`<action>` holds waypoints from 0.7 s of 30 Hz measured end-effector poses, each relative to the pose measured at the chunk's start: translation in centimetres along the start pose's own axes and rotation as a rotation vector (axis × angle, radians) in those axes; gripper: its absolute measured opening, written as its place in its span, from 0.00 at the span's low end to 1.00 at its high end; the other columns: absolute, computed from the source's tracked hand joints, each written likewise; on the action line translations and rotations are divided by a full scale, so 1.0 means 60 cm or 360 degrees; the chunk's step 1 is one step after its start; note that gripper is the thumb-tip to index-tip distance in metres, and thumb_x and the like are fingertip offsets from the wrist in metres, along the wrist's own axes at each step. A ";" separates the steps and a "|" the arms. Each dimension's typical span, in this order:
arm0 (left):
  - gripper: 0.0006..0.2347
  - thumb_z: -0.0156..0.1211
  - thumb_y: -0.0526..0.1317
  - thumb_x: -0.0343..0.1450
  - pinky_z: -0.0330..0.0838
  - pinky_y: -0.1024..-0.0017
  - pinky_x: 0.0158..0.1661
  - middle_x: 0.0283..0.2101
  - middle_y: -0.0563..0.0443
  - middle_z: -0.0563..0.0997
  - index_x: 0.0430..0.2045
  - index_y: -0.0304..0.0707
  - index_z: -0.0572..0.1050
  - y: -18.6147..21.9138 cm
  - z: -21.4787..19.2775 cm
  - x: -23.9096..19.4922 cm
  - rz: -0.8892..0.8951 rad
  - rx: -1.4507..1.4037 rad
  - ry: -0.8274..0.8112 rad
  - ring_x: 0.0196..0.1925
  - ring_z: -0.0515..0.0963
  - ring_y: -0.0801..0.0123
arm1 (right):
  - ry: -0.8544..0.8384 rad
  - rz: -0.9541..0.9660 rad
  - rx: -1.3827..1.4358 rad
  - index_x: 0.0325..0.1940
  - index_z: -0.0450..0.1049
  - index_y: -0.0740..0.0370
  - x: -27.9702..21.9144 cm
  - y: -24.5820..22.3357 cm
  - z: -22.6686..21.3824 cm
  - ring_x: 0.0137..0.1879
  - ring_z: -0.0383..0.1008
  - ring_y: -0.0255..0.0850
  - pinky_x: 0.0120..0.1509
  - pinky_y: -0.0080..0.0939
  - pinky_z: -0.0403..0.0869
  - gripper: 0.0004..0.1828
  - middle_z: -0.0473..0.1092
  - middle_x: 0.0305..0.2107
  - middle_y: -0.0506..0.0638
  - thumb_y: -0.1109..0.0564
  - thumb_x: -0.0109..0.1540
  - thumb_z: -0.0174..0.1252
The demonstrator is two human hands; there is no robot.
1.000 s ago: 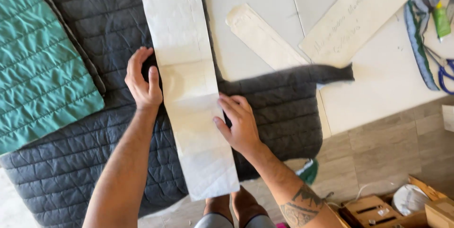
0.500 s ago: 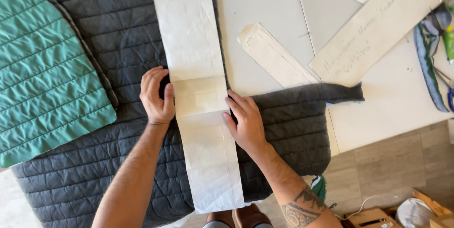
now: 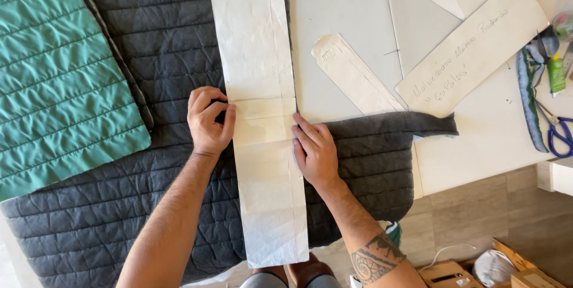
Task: Cutting quilted fabric along a paper template using scissors
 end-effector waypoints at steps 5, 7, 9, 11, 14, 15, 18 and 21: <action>0.08 0.63 0.39 0.70 0.72 0.54 0.51 0.38 0.46 0.75 0.24 0.33 0.78 0.002 -0.005 0.000 -0.0009 0.0062 -0.0035 0.48 0.77 0.47 | 0.0031 -0.0019 -0.0063 0.51 0.78 0.69 0.000 -0.003 0.004 0.44 0.73 0.52 0.50 0.47 0.75 0.13 0.73 0.58 0.58 0.61 0.66 0.55; 0.07 0.62 0.39 0.70 0.70 0.52 0.54 0.42 0.44 0.75 0.30 0.32 0.79 0.012 -0.008 0.007 0.0017 0.0072 -0.0023 0.51 0.76 0.45 | 0.0039 -0.0021 -0.0083 0.51 0.78 0.68 -0.001 -0.003 0.005 0.45 0.73 0.52 0.50 0.47 0.75 0.13 0.73 0.58 0.58 0.61 0.66 0.55; 0.13 0.58 0.38 0.71 0.64 0.48 0.60 0.58 0.33 0.73 0.45 0.25 0.77 0.031 -0.012 0.017 0.0063 0.0138 -0.0176 0.63 0.71 0.36 | 0.0065 -0.0020 -0.0080 0.51 0.79 0.68 -0.001 -0.004 0.006 0.44 0.74 0.51 0.49 0.47 0.75 0.13 0.74 0.58 0.58 0.60 0.66 0.55; 0.17 0.61 0.40 0.71 0.54 0.48 0.66 0.65 0.32 0.69 0.51 0.27 0.76 0.054 -0.007 0.032 0.0136 0.0250 -0.0370 0.70 0.64 0.38 | 0.0054 -0.0019 -0.0073 0.51 0.79 0.69 0.004 -0.002 0.002 0.44 0.74 0.52 0.49 0.47 0.76 0.13 0.74 0.58 0.58 0.61 0.65 0.56; 0.25 0.60 0.50 0.72 0.38 0.45 0.72 0.75 0.35 0.62 0.62 0.35 0.73 0.067 0.005 0.034 0.0175 0.0494 -0.0774 0.78 0.55 0.43 | 0.0053 -0.0024 -0.0031 0.51 0.79 0.70 0.010 -0.001 0.006 0.44 0.74 0.53 0.50 0.48 0.76 0.13 0.74 0.57 0.60 0.61 0.65 0.56; 0.29 0.56 0.58 0.73 0.34 0.41 0.72 0.77 0.39 0.59 0.66 0.41 0.70 0.072 0.012 0.025 0.0130 0.0610 -0.0995 0.80 0.53 0.47 | 0.0050 -0.0015 -0.0006 0.50 0.79 0.71 0.004 -0.003 0.002 0.44 0.74 0.53 0.50 0.47 0.76 0.13 0.74 0.57 0.61 0.61 0.66 0.55; 0.37 0.49 0.67 0.71 0.32 0.38 0.72 0.80 0.41 0.48 0.73 0.48 0.61 0.080 0.020 0.017 0.0049 0.0757 -0.1223 0.81 0.41 0.45 | 0.0075 0.0009 0.0062 0.50 0.79 0.71 0.005 -0.002 0.000 0.44 0.75 0.53 0.50 0.48 0.76 0.12 0.74 0.56 0.61 0.63 0.65 0.56; 0.37 0.46 0.68 0.71 0.34 0.39 0.73 0.80 0.41 0.48 0.74 0.49 0.60 0.083 0.022 0.015 0.0059 0.0815 -0.1211 0.81 0.41 0.45 | 0.0082 0.0076 0.0154 0.47 0.80 0.70 0.005 -0.002 -0.007 0.44 0.76 0.55 0.49 0.51 0.76 0.10 0.76 0.54 0.61 0.64 0.63 0.59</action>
Point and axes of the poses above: each hand's wrist, its own x-axis towards the middle knuckle, its own z-axis out of the palm, y = z × x, the point moved 1 cm from there along x, towards the middle knuckle
